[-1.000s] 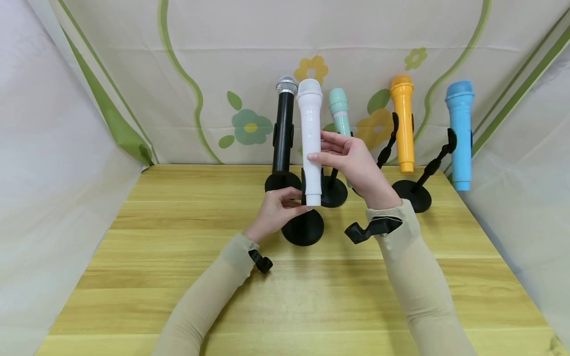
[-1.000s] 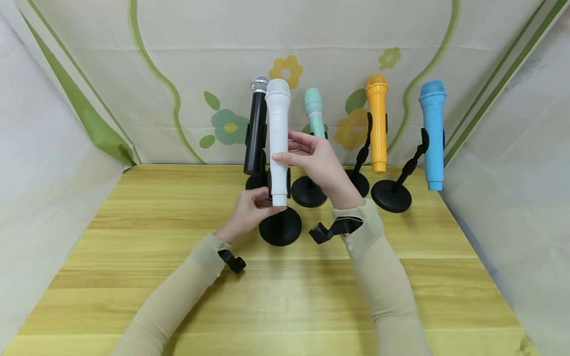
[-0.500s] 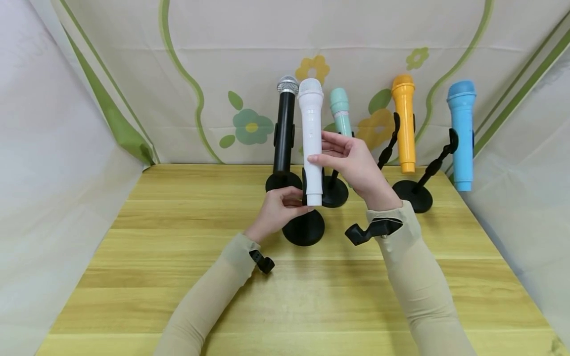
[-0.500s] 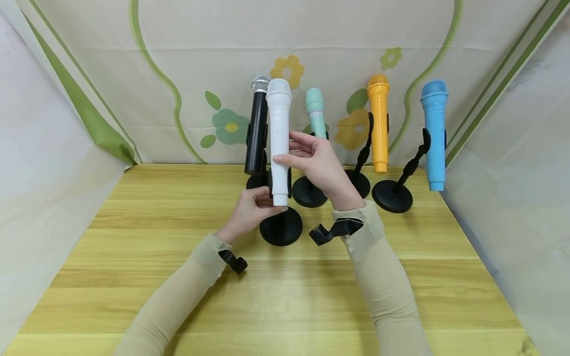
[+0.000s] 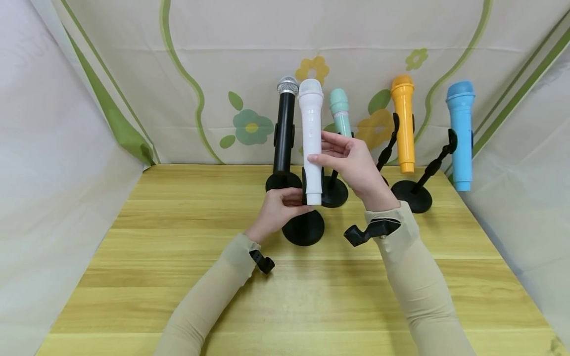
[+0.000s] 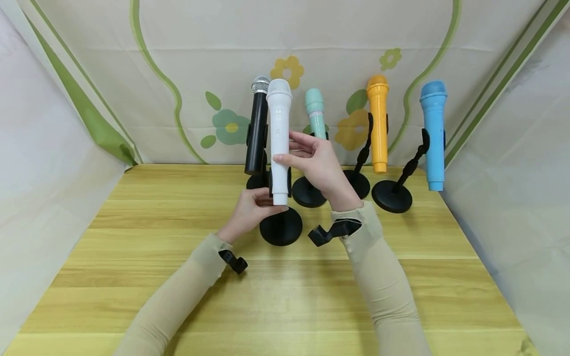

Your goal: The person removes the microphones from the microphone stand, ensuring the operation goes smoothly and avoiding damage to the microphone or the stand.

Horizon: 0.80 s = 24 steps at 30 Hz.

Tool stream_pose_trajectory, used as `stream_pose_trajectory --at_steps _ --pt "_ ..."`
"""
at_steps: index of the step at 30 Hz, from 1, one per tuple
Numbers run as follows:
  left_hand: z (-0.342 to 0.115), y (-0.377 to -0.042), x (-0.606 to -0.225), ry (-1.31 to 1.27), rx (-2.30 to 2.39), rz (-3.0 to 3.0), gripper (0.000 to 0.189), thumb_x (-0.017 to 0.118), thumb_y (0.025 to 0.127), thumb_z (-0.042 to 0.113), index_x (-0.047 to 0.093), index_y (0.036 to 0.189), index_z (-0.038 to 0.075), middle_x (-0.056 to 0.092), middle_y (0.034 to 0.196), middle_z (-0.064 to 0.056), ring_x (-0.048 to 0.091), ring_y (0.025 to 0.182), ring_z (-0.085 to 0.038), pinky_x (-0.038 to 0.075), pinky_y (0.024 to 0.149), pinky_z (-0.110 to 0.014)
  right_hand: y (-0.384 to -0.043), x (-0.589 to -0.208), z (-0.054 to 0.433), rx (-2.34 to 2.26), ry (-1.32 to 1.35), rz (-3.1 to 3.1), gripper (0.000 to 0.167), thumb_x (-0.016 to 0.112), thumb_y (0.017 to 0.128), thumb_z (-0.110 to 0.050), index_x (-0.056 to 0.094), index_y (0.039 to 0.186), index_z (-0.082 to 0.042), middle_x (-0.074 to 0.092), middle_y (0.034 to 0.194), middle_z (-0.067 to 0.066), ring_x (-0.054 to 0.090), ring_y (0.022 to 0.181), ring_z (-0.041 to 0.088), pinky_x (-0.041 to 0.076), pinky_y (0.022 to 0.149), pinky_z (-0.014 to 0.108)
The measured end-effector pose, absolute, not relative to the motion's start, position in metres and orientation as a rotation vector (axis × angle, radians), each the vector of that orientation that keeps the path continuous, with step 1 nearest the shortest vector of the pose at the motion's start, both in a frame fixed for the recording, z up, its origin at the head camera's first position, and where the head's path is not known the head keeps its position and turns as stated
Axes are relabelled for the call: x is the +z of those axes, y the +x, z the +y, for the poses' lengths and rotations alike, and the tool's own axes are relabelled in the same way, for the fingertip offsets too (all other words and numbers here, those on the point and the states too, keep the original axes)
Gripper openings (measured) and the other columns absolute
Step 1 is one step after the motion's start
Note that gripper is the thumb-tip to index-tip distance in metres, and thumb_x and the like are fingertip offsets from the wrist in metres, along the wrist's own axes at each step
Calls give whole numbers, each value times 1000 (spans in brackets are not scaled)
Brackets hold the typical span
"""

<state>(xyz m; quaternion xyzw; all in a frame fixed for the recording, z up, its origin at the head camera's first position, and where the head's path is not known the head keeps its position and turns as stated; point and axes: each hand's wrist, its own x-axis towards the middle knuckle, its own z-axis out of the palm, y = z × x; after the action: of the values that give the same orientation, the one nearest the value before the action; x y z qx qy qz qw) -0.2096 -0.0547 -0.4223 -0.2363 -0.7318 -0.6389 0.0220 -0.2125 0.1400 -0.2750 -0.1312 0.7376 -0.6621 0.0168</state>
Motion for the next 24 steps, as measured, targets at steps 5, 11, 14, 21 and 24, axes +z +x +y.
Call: stream_pose_trajectory --at_steps 5,11,14,21,24 --pt "-54 -210 -423 -732 -1926 -2285 27 86 84 11 77 109 4 75 105 -5 74 91 -18 60 80 -31 -212 -275 139 -2083 -396 2291 63 82 88 -8 56 145 -4 66 128 16 67 111 26 51 101 38" --pt "-54 -211 -423 -767 -1914 -2255 22 86 84 10 77 103 4 76 101 -3 74 90 -17 60 80 -32 -212 -276 138 -2114 -384 2276 61 83 87 -9 58 143 -5 67 126 15 67 111 26 50 102 39" --pt "-54 -212 -423 -791 -1907 -2239 19 85 85 10 77 102 5 76 100 -2 74 89 -16 61 80 -32 -213 -276 137 -2121 -385 2269 62 83 87 -10 58 144 -6 67 126 14 67 112 26 50 101 39" --pt "-54 -215 -425 -810 -1899 -2230 17 85 86 12 77 101 8 76 99 1 74 89 -15 60 80 -32 -215 -275 136 -2148 -382 2249 61 83 87 -10 59 143 -7 68 125 15 66 113 26 52 99 38" --pt "-54 -215 -425 -810 -1895 -2236 17 85 86 12 77 101 7 75 99 0 74 89 -15 60 80 -32 -216 -275 135 -2155 -375 2244 60 83 88 -10 59 143 -7 68 126 15 66 114 26 52 99 39"
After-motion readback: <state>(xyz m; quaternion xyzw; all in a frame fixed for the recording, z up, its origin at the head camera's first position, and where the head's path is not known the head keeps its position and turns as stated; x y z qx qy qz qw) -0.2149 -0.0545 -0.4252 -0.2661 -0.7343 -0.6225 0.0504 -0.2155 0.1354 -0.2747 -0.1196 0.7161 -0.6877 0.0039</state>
